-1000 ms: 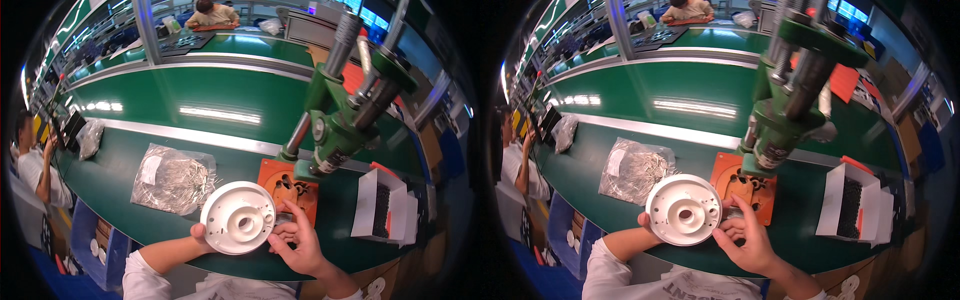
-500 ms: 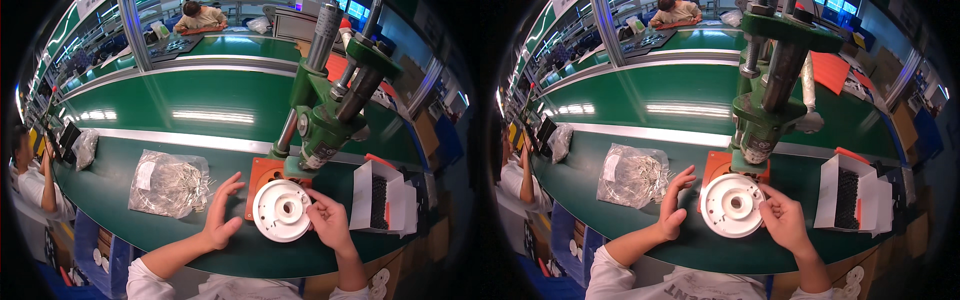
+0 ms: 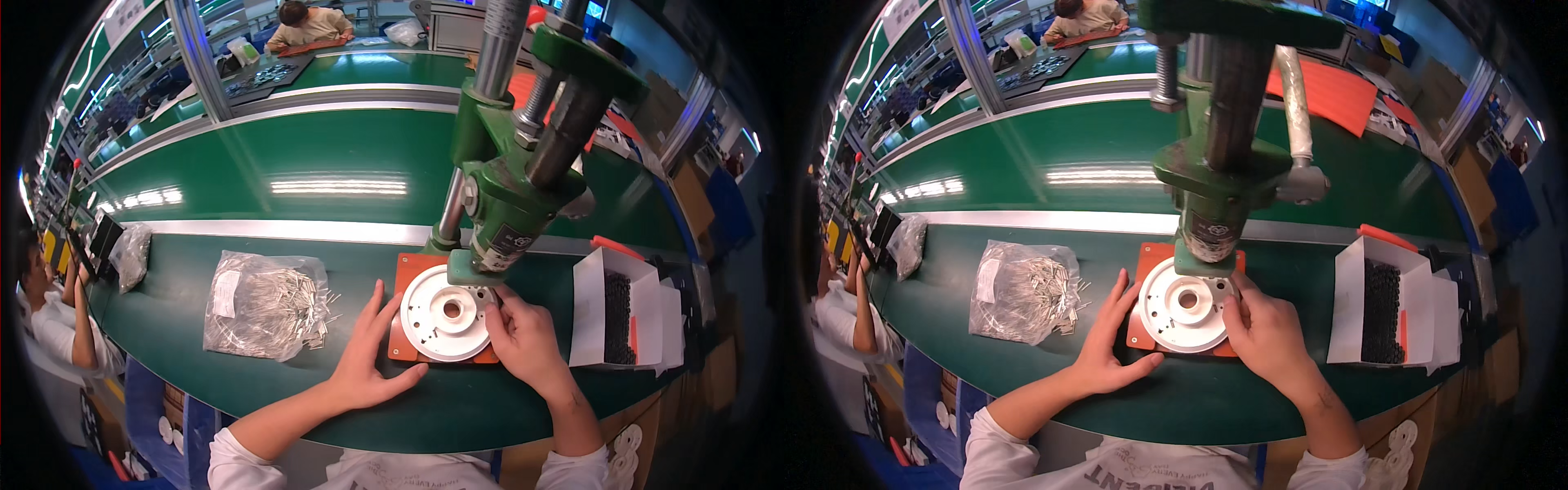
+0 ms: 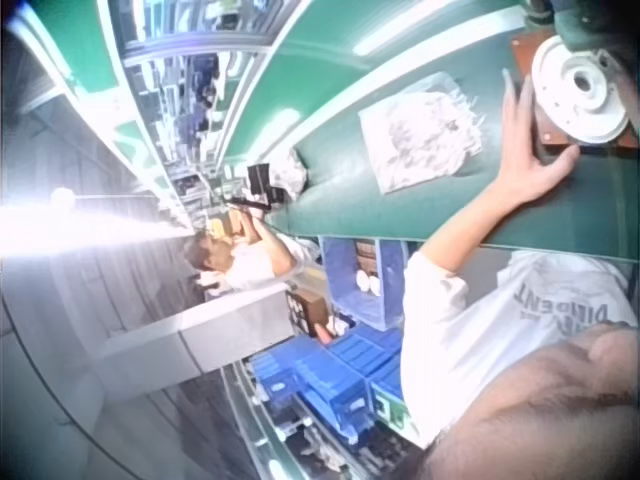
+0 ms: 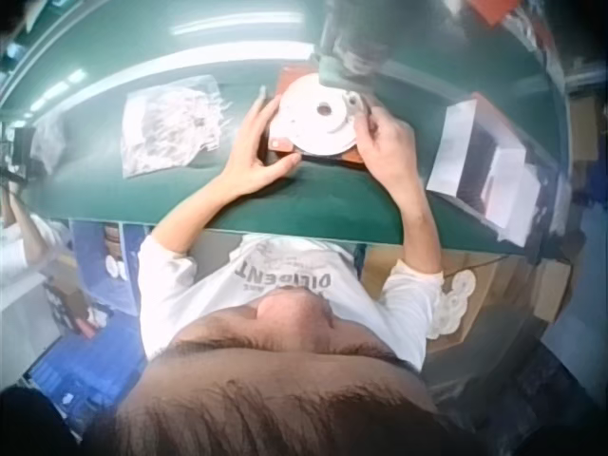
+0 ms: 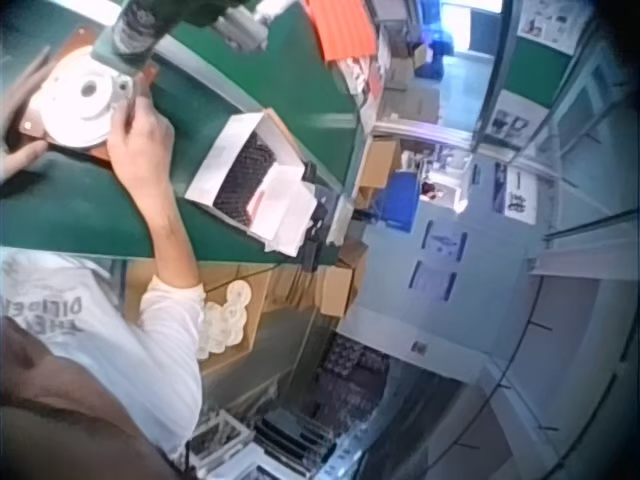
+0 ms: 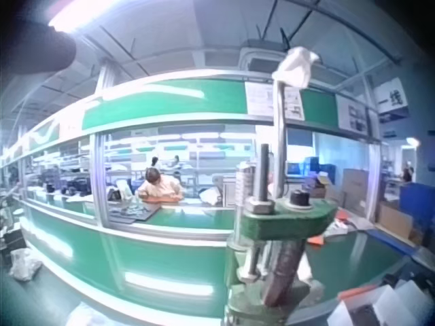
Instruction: The person assembles components of a light fixture by hand, using a manual press machine to join the fixture base, plastic rings, metal clips, and other assembly parts.
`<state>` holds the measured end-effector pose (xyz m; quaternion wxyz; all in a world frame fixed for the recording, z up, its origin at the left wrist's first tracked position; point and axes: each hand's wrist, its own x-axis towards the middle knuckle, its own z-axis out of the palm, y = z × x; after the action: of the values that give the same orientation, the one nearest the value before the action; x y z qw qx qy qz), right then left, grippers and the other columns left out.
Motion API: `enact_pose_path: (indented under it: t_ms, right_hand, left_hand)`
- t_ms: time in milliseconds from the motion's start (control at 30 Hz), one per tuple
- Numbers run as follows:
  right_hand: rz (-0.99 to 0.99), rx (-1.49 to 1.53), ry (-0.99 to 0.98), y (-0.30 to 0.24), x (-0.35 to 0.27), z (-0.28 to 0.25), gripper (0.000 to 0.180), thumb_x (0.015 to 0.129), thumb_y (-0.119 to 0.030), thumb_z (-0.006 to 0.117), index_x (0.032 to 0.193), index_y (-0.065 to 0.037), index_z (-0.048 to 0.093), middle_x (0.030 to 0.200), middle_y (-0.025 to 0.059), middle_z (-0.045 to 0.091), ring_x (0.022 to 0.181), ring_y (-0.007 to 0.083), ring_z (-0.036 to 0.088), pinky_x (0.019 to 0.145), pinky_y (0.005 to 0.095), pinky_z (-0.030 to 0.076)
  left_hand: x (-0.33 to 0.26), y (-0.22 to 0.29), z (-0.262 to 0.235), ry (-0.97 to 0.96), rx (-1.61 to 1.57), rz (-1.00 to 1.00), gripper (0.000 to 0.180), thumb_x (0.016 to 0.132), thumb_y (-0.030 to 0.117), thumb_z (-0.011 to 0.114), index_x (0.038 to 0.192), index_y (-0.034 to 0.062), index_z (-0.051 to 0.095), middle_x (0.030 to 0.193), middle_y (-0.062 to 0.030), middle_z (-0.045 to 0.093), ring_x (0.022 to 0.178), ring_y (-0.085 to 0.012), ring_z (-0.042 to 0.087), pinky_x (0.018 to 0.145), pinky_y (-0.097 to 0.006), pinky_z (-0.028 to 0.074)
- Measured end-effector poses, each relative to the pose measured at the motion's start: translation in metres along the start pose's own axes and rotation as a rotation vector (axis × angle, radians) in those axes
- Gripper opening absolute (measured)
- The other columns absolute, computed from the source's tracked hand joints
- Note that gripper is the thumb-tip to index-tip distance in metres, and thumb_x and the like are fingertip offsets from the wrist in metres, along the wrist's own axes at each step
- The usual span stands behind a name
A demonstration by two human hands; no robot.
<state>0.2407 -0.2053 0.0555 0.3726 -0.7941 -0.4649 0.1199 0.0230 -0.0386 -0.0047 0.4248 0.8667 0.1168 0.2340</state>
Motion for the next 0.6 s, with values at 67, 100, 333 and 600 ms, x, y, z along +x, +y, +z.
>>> enact_pose_path:
  t_ms: [67,100,333,600]
  right_hand:
    - [-0.036,-0.028,0.025,0.005,0.000,0.001,0.038,0.101,-0.011,0.065,0.135,0.007,0.064,0.080,0.0214,0.068,0.065,0.0279,0.071,0.063,0.0349,0.054]
    - [-0.087,0.031,0.091,0.009,0.002,0.002,0.039,0.101,-0.012,0.066,0.135,0.006,0.064,0.078,0.0205,0.068,0.063,0.0270,0.070,0.062,0.0349,0.054]
    - [-0.386,-0.105,0.094,0.033,-0.001,-0.006,0.091,0.085,-0.039,0.088,0.158,-0.006,0.045,0.151,0.0205,0.054,0.136,0.0408,0.052,0.114,0.0505,0.044]
    - [-0.351,0.034,-0.025,0.035,-0.005,0.015,0.127,0.070,-0.050,0.097,0.166,-0.005,0.028,0.167,0.0229,0.033,0.158,0.0439,0.028,0.128,0.0543,0.030]
  left_hand:
    - [0.000,0.001,0.000,-0.002,-0.026,-0.006,0.108,0.083,0.031,0.087,0.167,0.0020,0.026,0.174,-0.0339,0.012,0.162,-0.0438,0.020,0.127,-0.051,0.024]
    - [-0.001,0.000,0.000,-0.011,-0.028,-0.009,0.112,0.083,0.032,0.088,0.168,0.0017,0.024,0.174,-0.0337,0.010,0.163,-0.0429,0.020,0.128,-0.049,0.024]
    - [0.005,-0.001,-0.001,-0.056,-0.039,-0.042,0.111,0.084,0.031,0.087,0.168,-0.0013,0.023,0.175,-0.0330,0.008,0.164,-0.0415,0.015,0.129,-0.049,0.022]
    - [0.012,-0.004,-0.002,-0.106,-0.047,-0.035,0.108,0.086,0.037,0.081,0.167,-0.0049,0.023,0.175,-0.0332,0.009,0.165,-0.0429,0.008,0.129,-0.053,0.015]
